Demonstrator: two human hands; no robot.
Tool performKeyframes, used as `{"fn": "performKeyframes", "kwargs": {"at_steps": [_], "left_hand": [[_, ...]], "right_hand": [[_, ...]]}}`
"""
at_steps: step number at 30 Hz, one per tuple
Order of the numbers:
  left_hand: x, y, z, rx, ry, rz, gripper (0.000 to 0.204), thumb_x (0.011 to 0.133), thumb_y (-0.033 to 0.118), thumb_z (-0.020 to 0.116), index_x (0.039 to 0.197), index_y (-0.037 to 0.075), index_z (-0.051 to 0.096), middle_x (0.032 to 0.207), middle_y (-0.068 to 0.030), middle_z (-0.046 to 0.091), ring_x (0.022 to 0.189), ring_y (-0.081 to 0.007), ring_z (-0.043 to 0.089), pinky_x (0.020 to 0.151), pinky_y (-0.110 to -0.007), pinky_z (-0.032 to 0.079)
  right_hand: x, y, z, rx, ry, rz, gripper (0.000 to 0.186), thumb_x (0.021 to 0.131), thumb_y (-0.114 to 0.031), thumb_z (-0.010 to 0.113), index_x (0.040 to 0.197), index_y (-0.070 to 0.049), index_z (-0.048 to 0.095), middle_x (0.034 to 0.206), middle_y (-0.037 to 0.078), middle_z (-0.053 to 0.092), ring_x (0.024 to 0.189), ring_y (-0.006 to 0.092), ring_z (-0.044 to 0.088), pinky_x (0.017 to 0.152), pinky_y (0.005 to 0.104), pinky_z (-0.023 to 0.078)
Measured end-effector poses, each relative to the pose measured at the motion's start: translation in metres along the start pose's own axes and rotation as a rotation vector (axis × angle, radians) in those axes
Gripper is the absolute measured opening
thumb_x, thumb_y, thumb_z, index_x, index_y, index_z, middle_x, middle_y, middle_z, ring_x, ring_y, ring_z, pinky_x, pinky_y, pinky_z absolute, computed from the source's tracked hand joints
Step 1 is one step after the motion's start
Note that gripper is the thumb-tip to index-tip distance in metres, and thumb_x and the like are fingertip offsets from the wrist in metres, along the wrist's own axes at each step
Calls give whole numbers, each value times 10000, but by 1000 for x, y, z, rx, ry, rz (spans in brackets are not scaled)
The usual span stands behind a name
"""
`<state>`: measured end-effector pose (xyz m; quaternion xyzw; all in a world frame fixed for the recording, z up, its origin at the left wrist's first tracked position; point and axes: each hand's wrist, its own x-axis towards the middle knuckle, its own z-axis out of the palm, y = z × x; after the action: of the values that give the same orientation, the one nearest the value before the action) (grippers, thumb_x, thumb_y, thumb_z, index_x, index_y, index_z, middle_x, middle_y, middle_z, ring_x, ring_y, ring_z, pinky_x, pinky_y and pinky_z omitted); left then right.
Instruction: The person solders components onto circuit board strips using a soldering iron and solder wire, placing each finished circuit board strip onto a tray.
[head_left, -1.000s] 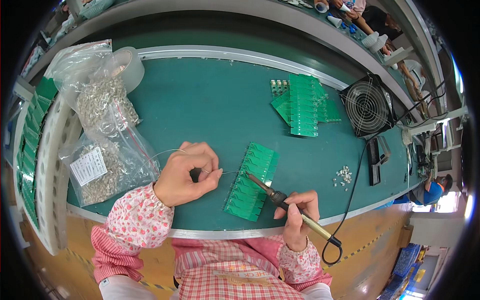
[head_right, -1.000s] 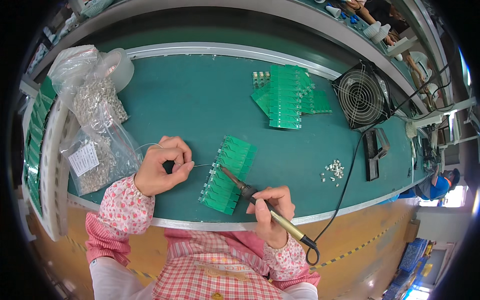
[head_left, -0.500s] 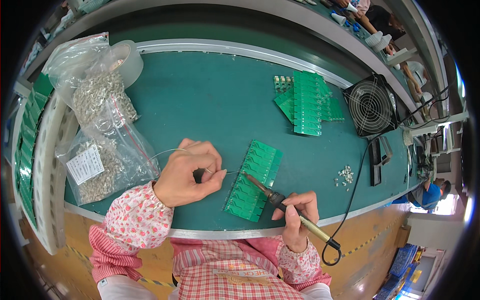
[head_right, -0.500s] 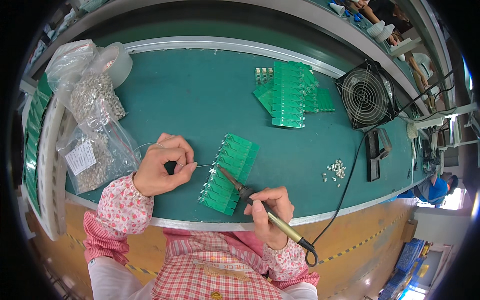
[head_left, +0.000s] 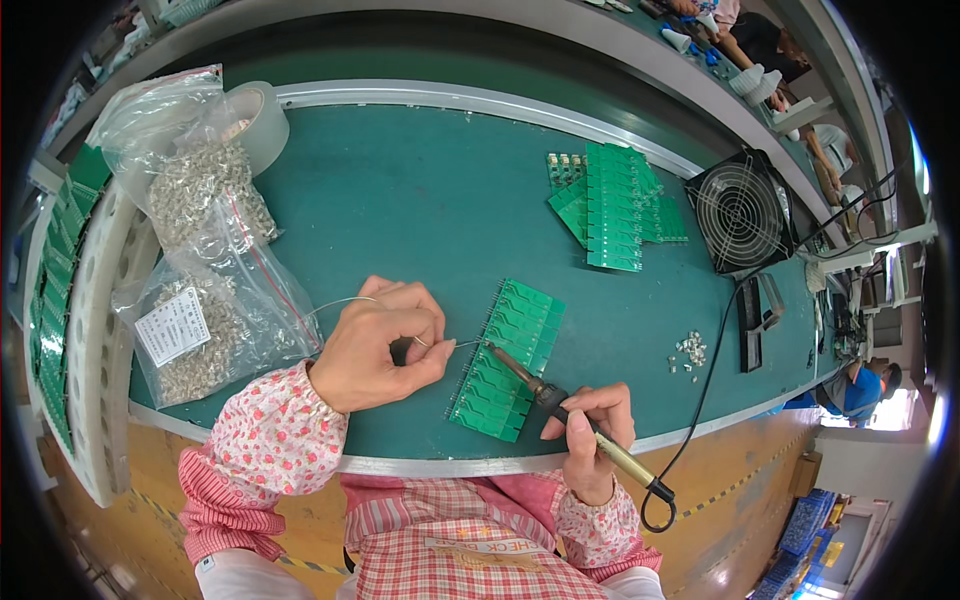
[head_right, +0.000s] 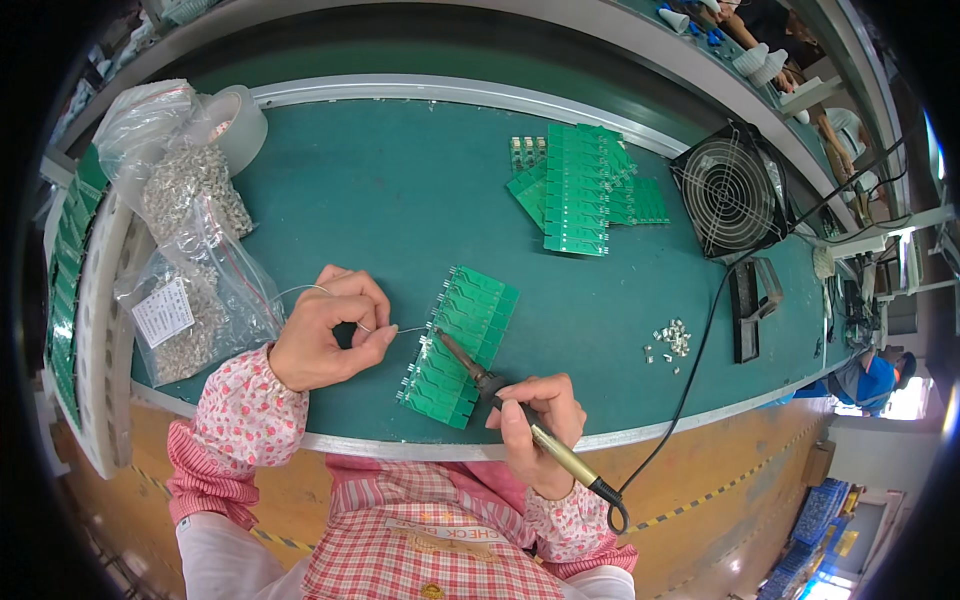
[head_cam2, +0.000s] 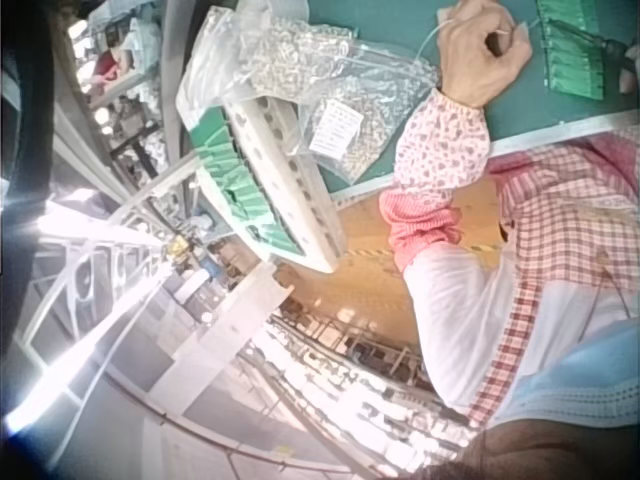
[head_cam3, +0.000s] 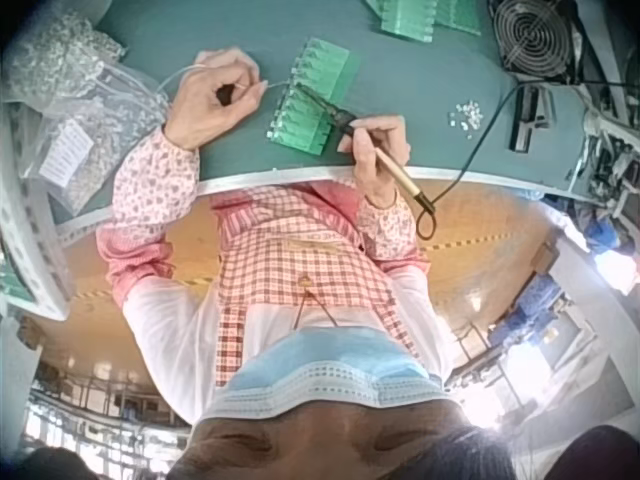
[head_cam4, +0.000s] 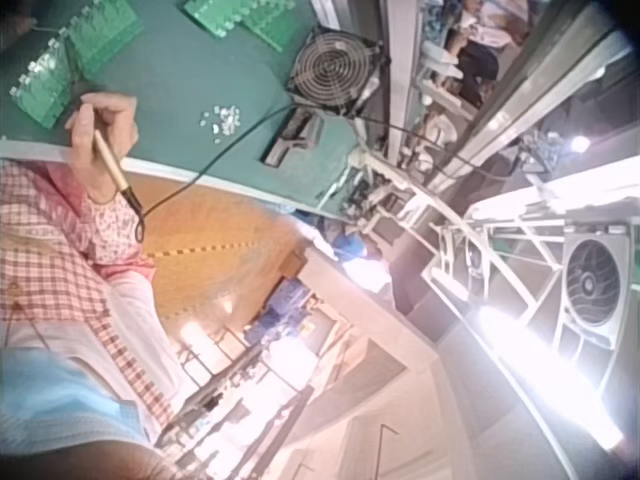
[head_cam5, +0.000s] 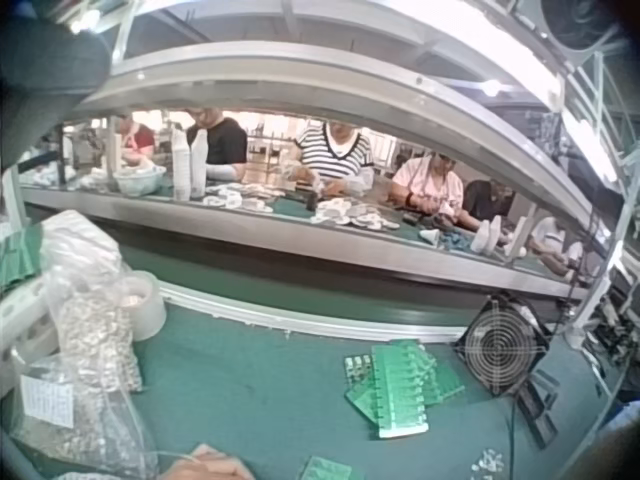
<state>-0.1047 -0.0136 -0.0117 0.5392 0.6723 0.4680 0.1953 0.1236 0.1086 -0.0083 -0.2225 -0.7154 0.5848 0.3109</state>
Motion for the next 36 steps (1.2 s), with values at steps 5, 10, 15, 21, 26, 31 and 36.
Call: {"fn": "performKeyframes", "kwargs": {"at_steps": [5, 10, 15, 21, 26, 31, 36], "left_hand": [[0, 0, 0, 19, -3, 17, 318, 713, 50, 687, 547, 90, 418, 727, -10, 572, 659, -158, 510, 785, -316, 332], [0, 1, 2, -29, 57, -8, 304, 718, 45, 687, 550, 89, 437, 724, -11, 574, 663, -153, 516, 779, -314, 333], [1, 2, 2, -1, 30, -20, 294, 725, 52, 685, 552, 84, 448, 725, -12, 575, 666, -149, 520, 776, -311, 330], [3, 1, 5, 40, 38, 28, 307, 733, 91, 681, 555, 83, 432, 694, 7, 540, 600, -163, 497, 735, -310, 327], [2, 0, 5, 49, 30, 49, 313, 737, 98, 682, 556, 82, 427, 692, 9, 534, 598, -164, 494, 738, -314, 327], [2, 1, 5, 53, 29, 52, 317, 744, 106, 679, 557, 81, 425, 693, 7, 533, 596, -167, 494, 742, -316, 328], [2, 0, 5, 60, 25, 35, 307, 749, 102, 675, 564, 80, 431, 693, 2, 535, 603, -171, 499, 742, -317, 329]], "right_hand": [[-1, 1, 0, -12, -3, -39, 155, 888, -100, 552, 926, 30, 477, 680, 106, 587, 551, 138, 595, 508, 245, 472], [-3, 1, 1, 39, 113, -2, 156, 889, -117, 537, 929, 23, 482, 701, 106, 593, 550, 140, 597, 506, 248, 476], [-1, -1, 0, 30, 60, 53, 157, 881, -111, 534, 944, 26, 488, 735, 109, 591, 582, 143, 610, 535, 251, 490], [1, -4, 1, -13, 32, 88, 162, 875, -110, 549, 938, 31, 500, 754, 105, 597, 600, 145, 614, 558, 262, 503], [2, -5, 1, 8, 9, 63, 170, 876, -118, 559, 934, 30, 500, 746, 106, 600, 599, 144, 612, 555, 259, 497], [2, -7, 5, -71, 9, 55, 198, 880, -194, 506, 939, -12, 457, 699, 78, 537, 534, 120, 547, 506, 230, 406], [1, -6, 5, -79, -2, 43, 198, 875, -182, 514, 927, 2, 462, 715, 90, 544, 532, 133, 561, 512, 240, 444]]}}
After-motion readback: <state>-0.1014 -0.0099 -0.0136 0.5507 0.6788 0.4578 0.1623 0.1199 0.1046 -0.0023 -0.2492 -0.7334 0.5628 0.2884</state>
